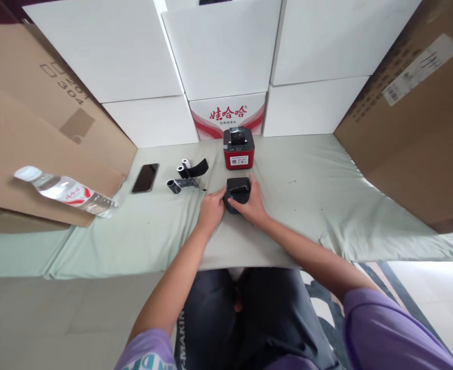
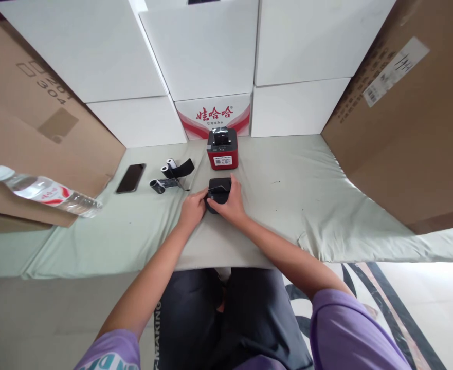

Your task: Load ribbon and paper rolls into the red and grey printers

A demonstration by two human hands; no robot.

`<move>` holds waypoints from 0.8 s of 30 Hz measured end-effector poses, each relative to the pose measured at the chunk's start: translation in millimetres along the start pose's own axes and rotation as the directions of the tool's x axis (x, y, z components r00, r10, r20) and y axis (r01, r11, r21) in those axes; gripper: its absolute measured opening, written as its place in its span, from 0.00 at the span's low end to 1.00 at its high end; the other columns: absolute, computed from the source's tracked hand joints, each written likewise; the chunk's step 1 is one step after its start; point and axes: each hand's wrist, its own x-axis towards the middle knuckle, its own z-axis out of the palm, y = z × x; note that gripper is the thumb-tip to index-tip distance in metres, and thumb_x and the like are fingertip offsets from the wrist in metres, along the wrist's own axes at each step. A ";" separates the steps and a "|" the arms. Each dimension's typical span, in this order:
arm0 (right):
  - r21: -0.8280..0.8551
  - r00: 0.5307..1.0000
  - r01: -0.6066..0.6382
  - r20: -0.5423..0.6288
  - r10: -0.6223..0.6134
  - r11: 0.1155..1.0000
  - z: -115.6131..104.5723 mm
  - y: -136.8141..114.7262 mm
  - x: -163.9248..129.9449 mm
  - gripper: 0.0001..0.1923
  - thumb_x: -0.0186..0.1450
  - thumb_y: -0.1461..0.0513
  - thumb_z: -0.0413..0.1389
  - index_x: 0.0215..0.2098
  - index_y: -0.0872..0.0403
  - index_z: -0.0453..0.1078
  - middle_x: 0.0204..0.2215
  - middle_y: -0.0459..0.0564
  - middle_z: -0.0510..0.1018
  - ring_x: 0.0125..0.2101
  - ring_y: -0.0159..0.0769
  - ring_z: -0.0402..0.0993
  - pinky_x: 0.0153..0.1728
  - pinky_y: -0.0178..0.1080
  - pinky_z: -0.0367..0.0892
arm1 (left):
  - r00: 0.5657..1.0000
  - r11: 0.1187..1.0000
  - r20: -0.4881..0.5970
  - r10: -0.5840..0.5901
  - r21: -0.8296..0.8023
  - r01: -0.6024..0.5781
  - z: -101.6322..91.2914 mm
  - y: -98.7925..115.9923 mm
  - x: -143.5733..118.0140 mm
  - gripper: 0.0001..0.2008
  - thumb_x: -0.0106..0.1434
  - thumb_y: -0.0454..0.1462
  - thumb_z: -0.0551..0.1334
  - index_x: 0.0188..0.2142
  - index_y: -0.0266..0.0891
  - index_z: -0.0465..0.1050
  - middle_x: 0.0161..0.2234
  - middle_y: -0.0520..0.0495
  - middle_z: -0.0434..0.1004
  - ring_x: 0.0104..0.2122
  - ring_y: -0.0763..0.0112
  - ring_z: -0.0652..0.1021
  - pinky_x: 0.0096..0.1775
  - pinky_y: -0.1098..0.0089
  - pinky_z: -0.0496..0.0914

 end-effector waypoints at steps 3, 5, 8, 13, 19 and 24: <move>0.005 1.000 -0.003 0.020 0.003 1.000 -0.1 0.9 0.7 0.59 0.56 0.40 0.67 0.74 0.55 0.49 0.68 0.68 0.61 0.70 0.60 0.59 0.70 0.65 0.58 | 0.989 0.996 -0.123 -0.087 -0.024 0.085 -2.7 -0.9 -0.3 0.26 0.65 0.27 0.55 0.55 0.45 0.83 0.55 0.45 0.85 0.56 0.55 0.83 0.62 0.52 0.74; 0.003 1.000 -0.013 0.026 0.013 1.000 0.1 1.5 0.9 0.59 0.56 0.39 0.67 0.74 0.55 0.49 0.68 0.68 0.61 0.69 0.59 0.59 0.70 0.65 0.58 | 0.989 0.998 -0.146 -0.031 -0.059 0.023 -4.1 -2.4 0.0 0.25 0.64 0.26 0.54 0.52 0.44 0.84 0.53 0.46 0.86 0.55 0.57 0.83 0.62 0.53 0.74; 0.019 0.999 -0.035 0.017 0.035 0.999 0.2 2.1 0.9 0.59 0.56 0.38 0.67 0.74 0.54 0.49 0.67 0.68 0.62 0.68 0.58 0.61 0.69 0.65 0.60 | 0.987 0.991 -0.139 0.081 -0.099 -0.095 -4.6 -6.2 1.5 0.25 0.61 0.25 0.53 0.47 0.43 0.85 0.53 0.46 0.86 0.55 0.61 0.82 0.63 0.55 0.73; 0.081 0.997 -0.069 -0.020 0.071 0.994 -1.4 3.0 1.4 0.52 0.62 0.39 0.62 0.73 0.54 0.51 0.65 0.68 0.65 0.66 0.57 0.66 0.68 0.64 0.62 | 0.984 0.982 -0.138 0.116 -0.131 -0.134 -4.4 -13.6 6.3 0.24 0.61 0.25 0.53 0.44 0.42 0.85 0.54 0.45 0.84 0.57 0.62 0.81 0.64 0.54 0.72; 0.136 0.994 -0.089 -0.048 0.096 0.987 1.3 9.5 4.5 0.41 0.71 0.39 0.46 0.73 0.53 0.53 0.67 0.66 0.65 0.66 0.51 0.67 0.68 0.60 0.62 | 0.981 0.977 -0.108 0.162 -0.119 -0.175 -11.2 -8.2 7.0 0.24 0.66 0.26 0.52 0.49 0.42 0.83 0.59 0.43 0.80 0.59 0.63 0.79 0.63 0.57 0.73; 0.167 0.979 -0.131 -0.133 0.154 0.977 4.8 21.0 9.1 0.37 0.75 0.40 0.34 0.71 0.51 0.58 0.65 0.64 0.68 0.64 0.49 0.67 0.66 0.60 0.65 | 0.978 0.977 -0.032 0.206 -0.049 -0.208 -14.3 4.5 5.9 0.28 0.68 0.28 0.51 0.62 0.43 0.76 0.62 0.43 0.77 0.61 0.63 0.78 0.63 0.60 0.73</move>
